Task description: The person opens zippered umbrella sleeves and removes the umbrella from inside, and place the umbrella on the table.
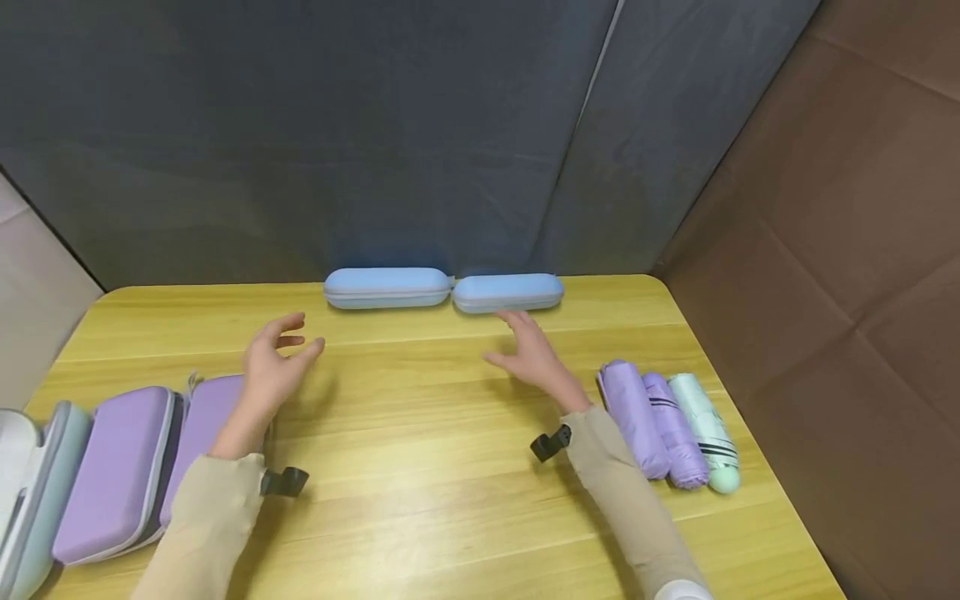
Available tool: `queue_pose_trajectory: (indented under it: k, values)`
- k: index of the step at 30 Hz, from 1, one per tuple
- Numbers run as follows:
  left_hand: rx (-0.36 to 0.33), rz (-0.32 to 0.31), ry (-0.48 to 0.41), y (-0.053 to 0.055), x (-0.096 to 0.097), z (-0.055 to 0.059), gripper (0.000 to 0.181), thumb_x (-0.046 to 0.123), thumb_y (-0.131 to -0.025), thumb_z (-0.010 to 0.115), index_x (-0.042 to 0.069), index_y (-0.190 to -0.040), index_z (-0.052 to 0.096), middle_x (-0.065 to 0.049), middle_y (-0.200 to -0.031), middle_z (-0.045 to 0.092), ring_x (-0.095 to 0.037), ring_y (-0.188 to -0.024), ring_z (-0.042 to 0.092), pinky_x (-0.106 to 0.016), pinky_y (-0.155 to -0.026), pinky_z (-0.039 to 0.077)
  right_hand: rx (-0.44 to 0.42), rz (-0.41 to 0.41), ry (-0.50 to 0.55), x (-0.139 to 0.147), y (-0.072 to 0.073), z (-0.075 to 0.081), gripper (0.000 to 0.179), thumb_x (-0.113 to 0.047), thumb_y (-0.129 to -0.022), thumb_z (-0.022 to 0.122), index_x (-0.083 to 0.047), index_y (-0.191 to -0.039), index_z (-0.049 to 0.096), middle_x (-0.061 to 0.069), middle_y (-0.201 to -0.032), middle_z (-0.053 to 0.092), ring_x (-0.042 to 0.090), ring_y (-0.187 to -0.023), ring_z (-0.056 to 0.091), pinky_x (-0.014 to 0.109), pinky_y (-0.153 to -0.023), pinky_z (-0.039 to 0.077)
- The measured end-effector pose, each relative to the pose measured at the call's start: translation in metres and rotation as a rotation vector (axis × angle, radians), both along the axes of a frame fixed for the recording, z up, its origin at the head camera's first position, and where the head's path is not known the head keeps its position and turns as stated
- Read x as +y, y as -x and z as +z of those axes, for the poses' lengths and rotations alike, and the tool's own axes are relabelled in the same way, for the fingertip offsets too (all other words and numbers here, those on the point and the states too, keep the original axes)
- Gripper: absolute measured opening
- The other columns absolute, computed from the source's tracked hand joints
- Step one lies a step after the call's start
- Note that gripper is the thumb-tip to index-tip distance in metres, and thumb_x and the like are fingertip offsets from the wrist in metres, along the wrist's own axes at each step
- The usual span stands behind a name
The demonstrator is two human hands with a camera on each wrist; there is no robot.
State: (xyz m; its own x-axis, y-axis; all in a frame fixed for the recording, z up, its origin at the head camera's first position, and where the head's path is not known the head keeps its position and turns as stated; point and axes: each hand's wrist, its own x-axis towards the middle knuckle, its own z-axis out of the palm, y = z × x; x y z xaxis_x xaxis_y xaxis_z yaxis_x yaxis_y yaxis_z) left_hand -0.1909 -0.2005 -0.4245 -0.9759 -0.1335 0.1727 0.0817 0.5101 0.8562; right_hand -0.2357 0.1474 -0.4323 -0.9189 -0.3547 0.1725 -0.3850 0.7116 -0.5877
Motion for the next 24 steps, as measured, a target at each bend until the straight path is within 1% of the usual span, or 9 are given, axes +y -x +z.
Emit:
queue_pose_trajectory:
  k: [3,6,8,10,12,14,17,21,24]
  values:
    - [-0.122,0.017,-0.176,0.021,0.003,0.0,0.056,0.024,-0.092,0.057,-0.002,-0.139,0.039,-0.018,-0.135,0.044,-0.02,-0.104,0.053,-0.006,-0.068,0.043,-0.027,0.025,0.033,-0.016,0.021,0.002,0.068,-0.024,-0.082,0.073,0.001,-0.137,0.042,0.018,-0.135,0.046,0.032,-0.123,0.044,0.041,-0.102,0.036]
    - [-0.199,0.049,-0.469,0.042,0.003,0.0,0.058,0.022,-0.092,0.057,-0.001,-0.141,0.036,-0.007,-0.125,0.048,-0.007,-0.094,0.05,-0.011,-0.074,0.048,-0.032,0.043,0.096,-0.032,0.043,0.004,0.066,-0.022,-0.083,0.072,0.001,-0.137,0.042,0.019,-0.133,0.047,0.031,-0.121,0.046,0.038,-0.101,0.038]
    - [-0.225,0.082,-0.66,0.056,0.002,0.0,0.058,0.018,-0.092,0.058,-0.001,-0.142,0.034,0.001,-0.115,0.048,-0.004,-0.089,0.049,-0.014,-0.077,0.049,-0.034,0.043,0.138,-0.041,0.056,0.007,0.064,-0.021,-0.083,0.071,0.001,-0.136,0.043,0.021,-0.132,0.047,0.031,-0.12,0.046,0.037,-0.1,0.039]
    - [-0.245,0.107,-0.768,0.067,-0.001,0.0,0.058,0.016,-0.092,0.057,0.001,-0.142,0.033,0.007,-0.107,0.045,-0.006,-0.089,0.048,-0.015,-0.077,0.05,-0.049,0.036,0.169,-0.048,0.068,0.01,0.063,-0.021,-0.084,0.07,0.002,-0.136,0.043,0.021,-0.132,0.047,0.031,-0.121,0.046,0.037,-0.1,0.039]
    - [-0.261,0.128,-0.798,0.077,-0.003,-0.001,0.059,0.016,-0.092,0.056,0.002,-0.144,0.031,0.009,-0.105,0.043,-0.007,-0.088,0.046,-0.015,-0.074,0.049,-0.071,0.026,0.174,-0.055,0.078,0.013,0.062,-0.022,-0.085,0.069,0.001,-0.137,0.042,0.02,-0.133,0.046,0.03,-0.122,0.045,0.037,-0.1,0.039]
    - [-0.281,0.141,-0.777,0.085,-0.004,-0.002,0.061,0.017,-0.092,0.055,0.003,-0.145,0.028,0.009,-0.105,0.041,-0.008,-0.088,0.045,-0.015,-0.074,0.049,-0.101,0.02,0.163,-0.061,0.088,0.014,0.062,-0.023,-0.087,0.066,0.001,-0.138,0.041,0.019,-0.135,0.045,0.03,-0.123,0.044,0.037,-0.1,0.038]
    - [-0.31,0.156,-0.745,0.095,-0.002,-0.005,0.062,0.018,-0.092,0.055,0.003,-0.146,0.027,0.006,-0.111,0.041,-0.009,-0.09,0.044,-0.021,-0.084,0.048,-0.136,0.017,0.122,-0.068,0.099,0.014,0.06,-0.024,-0.089,0.064,0.0,-0.139,0.04,0.018,-0.136,0.045,0.03,-0.122,0.044,0.037,-0.099,0.039]
    - [-0.335,0.144,-0.636,0.105,0.003,-0.01,0.064,0.023,-0.093,0.054,0.004,-0.147,0.025,-0.01,-0.137,0.036,-0.02,-0.111,0.044,-0.035,-0.102,0.039,-0.175,0.024,0.069,-0.077,0.106,0.015,0.059,-0.024,-0.091,0.062,-0.001,-0.139,0.039,0.017,-0.136,0.045,0.029,-0.123,0.044,0.036,-0.099,0.039]
    - [-0.344,0.128,-0.549,0.11,0.007,-0.011,0.065,0.026,-0.094,0.053,0.004,-0.147,0.023,-0.015,-0.148,0.026,-0.024,-0.127,0.035,-0.039,-0.105,0.035,-0.196,0.019,0.026,-0.083,0.109,0.016,0.06,-0.025,-0.09,0.062,-0.002,-0.141,0.038,0.015,-0.138,0.044,0.026,-0.125,0.042,0.035,-0.1,0.038]
